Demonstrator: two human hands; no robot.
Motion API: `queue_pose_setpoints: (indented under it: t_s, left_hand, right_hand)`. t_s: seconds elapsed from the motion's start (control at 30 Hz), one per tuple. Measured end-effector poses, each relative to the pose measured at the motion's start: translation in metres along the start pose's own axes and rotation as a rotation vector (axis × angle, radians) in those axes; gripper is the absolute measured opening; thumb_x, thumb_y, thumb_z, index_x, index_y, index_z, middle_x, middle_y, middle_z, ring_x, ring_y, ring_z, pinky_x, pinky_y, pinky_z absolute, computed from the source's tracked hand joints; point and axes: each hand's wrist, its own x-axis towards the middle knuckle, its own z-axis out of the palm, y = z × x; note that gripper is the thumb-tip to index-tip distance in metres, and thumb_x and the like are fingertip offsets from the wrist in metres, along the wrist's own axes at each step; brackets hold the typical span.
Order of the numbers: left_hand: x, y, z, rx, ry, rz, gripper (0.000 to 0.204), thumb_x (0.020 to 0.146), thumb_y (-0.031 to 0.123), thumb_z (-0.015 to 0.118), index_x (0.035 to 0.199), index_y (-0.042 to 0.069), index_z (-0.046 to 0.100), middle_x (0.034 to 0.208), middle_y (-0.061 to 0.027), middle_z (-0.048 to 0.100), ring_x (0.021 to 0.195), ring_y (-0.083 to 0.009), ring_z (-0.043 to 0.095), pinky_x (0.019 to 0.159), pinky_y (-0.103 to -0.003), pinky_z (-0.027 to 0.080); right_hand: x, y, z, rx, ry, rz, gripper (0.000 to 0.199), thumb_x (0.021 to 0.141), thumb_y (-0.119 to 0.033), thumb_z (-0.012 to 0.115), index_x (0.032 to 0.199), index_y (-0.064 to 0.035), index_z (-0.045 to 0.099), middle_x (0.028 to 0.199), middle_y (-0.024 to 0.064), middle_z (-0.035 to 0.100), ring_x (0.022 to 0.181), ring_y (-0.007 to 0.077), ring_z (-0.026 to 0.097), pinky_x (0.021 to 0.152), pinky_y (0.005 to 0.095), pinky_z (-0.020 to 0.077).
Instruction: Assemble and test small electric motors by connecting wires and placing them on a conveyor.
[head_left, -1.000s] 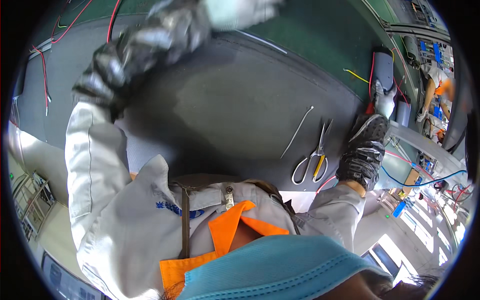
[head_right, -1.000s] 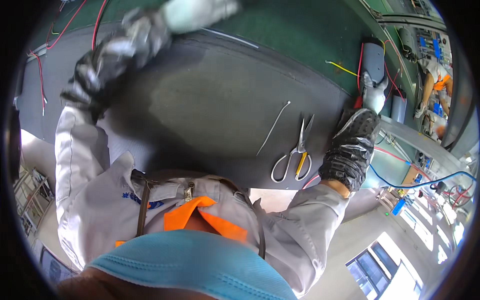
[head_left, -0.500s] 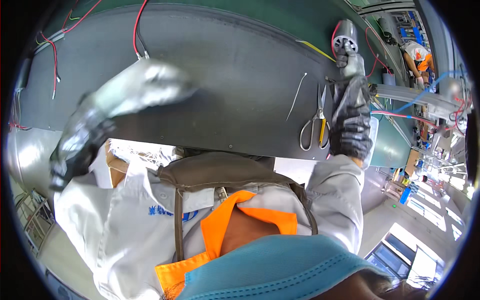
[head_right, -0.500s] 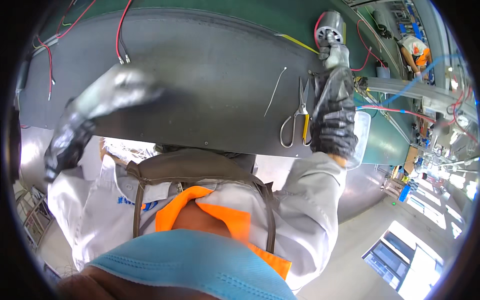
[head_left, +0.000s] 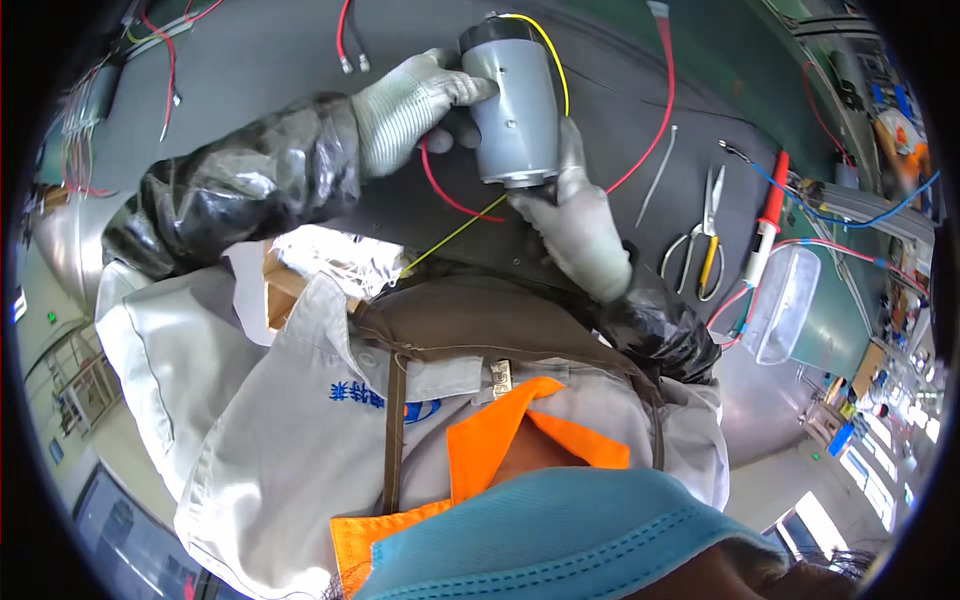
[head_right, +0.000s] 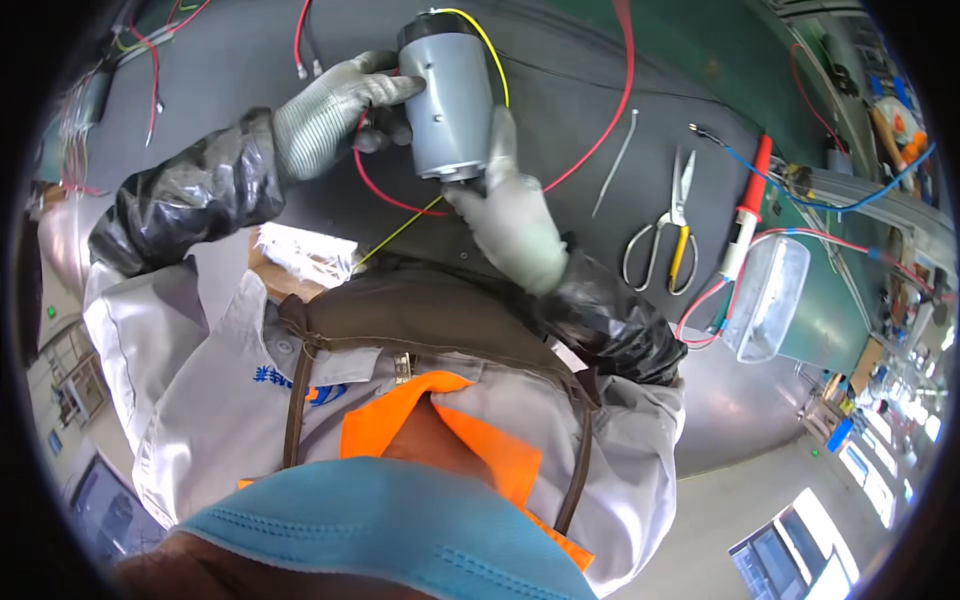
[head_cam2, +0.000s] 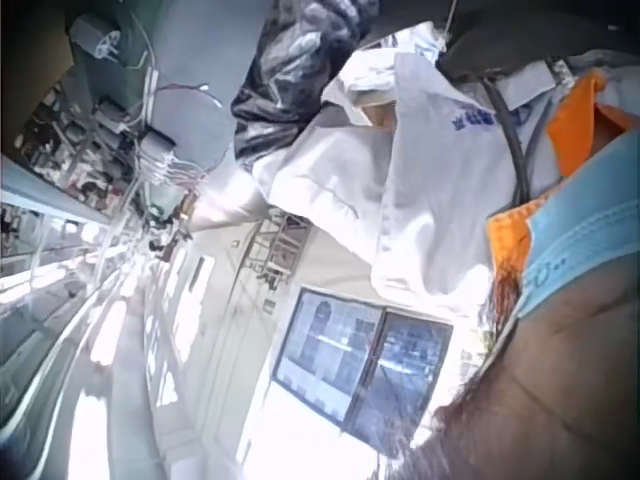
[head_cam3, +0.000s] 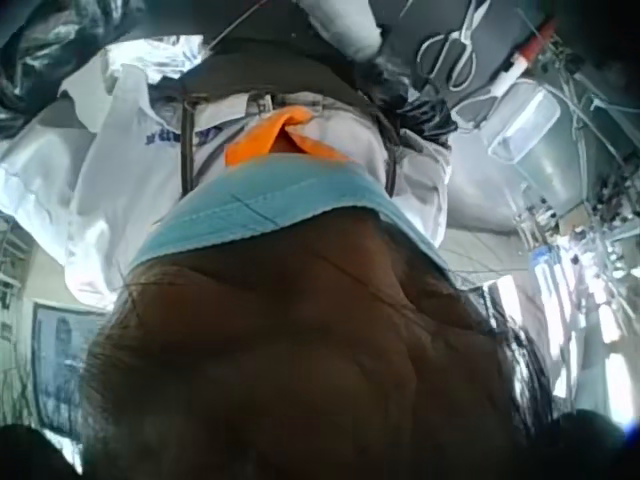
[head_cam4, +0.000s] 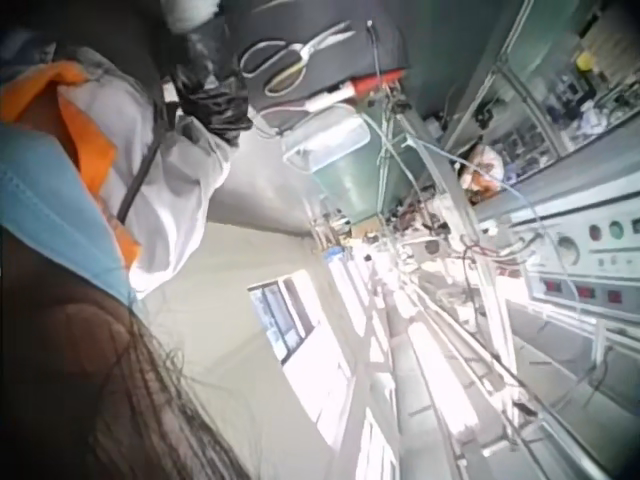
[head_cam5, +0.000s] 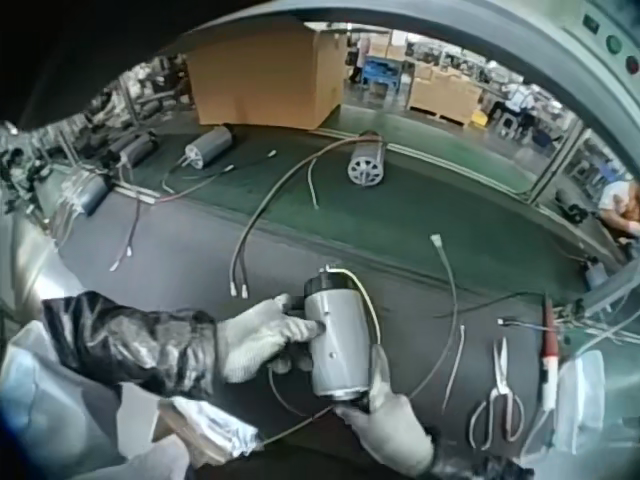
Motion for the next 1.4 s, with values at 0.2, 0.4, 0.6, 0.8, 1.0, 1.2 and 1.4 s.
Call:
queue_pose_setpoints:
  t_s: [0.2, 0.4, 0.6, 0.8, 1.0, 1.2, 1.4]
  left_hand:
    - [-0.006, -0.001, -0.043, 0.347, -0.049, -0.203, 0.056, 0.097, 0.051, 0.056, 0.125, 0.003, 0.057, 0.092, -0.0068, 0.065, 0.061, -0.008, 0.059, 0.044, -0.021, 0.039]
    - [-0.004, -0.007, -0.041, 0.416, -0.014, -0.147, 0.061, 0.096, 0.057, 0.054, 0.127, 0.005, 0.057, 0.095, -0.009, 0.066, 0.059, -0.0098, 0.059, 0.045, -0.022, 0.041]
    - [0.01, -0.003, -0.055, 0.557, -0.114, 0.32, 0.044, 0.107, 0.036, 0.037, 0.129, 0.001, 0.052, 0.133, -0.015, 0.05, 0.128, -0.0276, 0.045, 0.114, -0.038, 0.032]
    - [0.01, 0.025, -0.02, 0.7, 0.09, -0.367, 0.054, 0.108, 0.046, 0.031, 0.129, 0.002, 0.054, 0.091, 0.0013, 0.062, 0.074, -0.0079, 0.056, 0.067, -0.024, 0.048]
    - [0.064, -0.046, -0.047, 1.007, 0.366, 0.209, 0.065, 0.102, 0.058, 0.039, 0.106, -0.003, 0.063, 0.08, -0.0162, 0.062, 0.076, -0.0323, 0.058, 0.072, -0.039, 0.047]
    - [0.069, -0.034, -0.005, 1.1, 0.346, 0.304, 0.057, 0.103, 0.051, 0.039, 0.106, 0.0, 0.064, 0.091, -0.0278, 0.065, 0.093, -0.0466, 0.063, 0.08, -0.048, 0.051]
    - [0.043, -0.022, 0.023, 1.237, 0.135, 0.309, 0.047, 0.105, 0.045, 0.038, 0.124, 0.009, 0.061, 0.095, -0.0246, 0.067, 0.094, -0.044, 0.063, 0.082, -0.049, 0.051]
  right_hand:
    - [0.015, -0.019, -0.018, -0.601, 0.319, -0.718, 0.061, 0.087, -0.012, 0.068, 0.145, -0.0133, 0.047, 0.122, 0.0208, 0.063, 0.107, 0.0366, 0.064, 0.092, 0.0429, 0.0507]
    - [0.071, -0.04, -0.034, 0.114, 0.036, -0.117, 0.062, 0.085, -0.002, 0.06, 0.145, -0.0017, 0.044, 0.093, 0.0047, 0.065, 0.075, 0.0089, 0.061, 0.065, 0.0246, 0.0506]
    - [0.024, -0.076, 0.068, -0.682, 0.159, -1.486, 0.012, 0.067, -0.018, 0.066, 0.067, -0.0067, 0.062, 0.059, 0.0054, 0.055, 0.05, 0.0201, 0.053, 0.042, 0.0364, 0.0389]
    - [-0.008, -0.07, 0.144, -0.298, -0.865, -1.011, 0.013, 0.083, -0.021, 0.066, 0.081, -0.0097, 0.072, 0.079, 0.0082, 0.068, 0.076, 0.0261, 0.067, 0.065, 0.0384, 0.054]
    - [0.003, 0.015, -0.071, 0.136, -0.03, -0.593, 0.033, 0.096, -0.021, 0.064, 0.121, 0.0003, 0.067, 0.108, 0.0038, 0.071, 0.09, 0.0091, 0.066, 0.079, 0.0232, 0.0527]
    - [0.066, 0.108, -0.118, -0.688, 0.729, -0.074, 0.041, 0.088, -0.04, 0.068, 0.103, -0.0008, 0.07, 0.103, 0.0241, 0.067, 0.097, 0.0406, 0.065, 0.085, 0.0471, 0.0525]
    - [0.077, 0.096, -0.118, -0.92, 0.64, -0.162, 0.023, 0.091, -0.028, 0.063, 0.091, -0.0053, 0.067, 0.095, 0.0195, 0.069, 0.092, 0.0365, 0.068, 0.079, 0.0471, 0.0538]
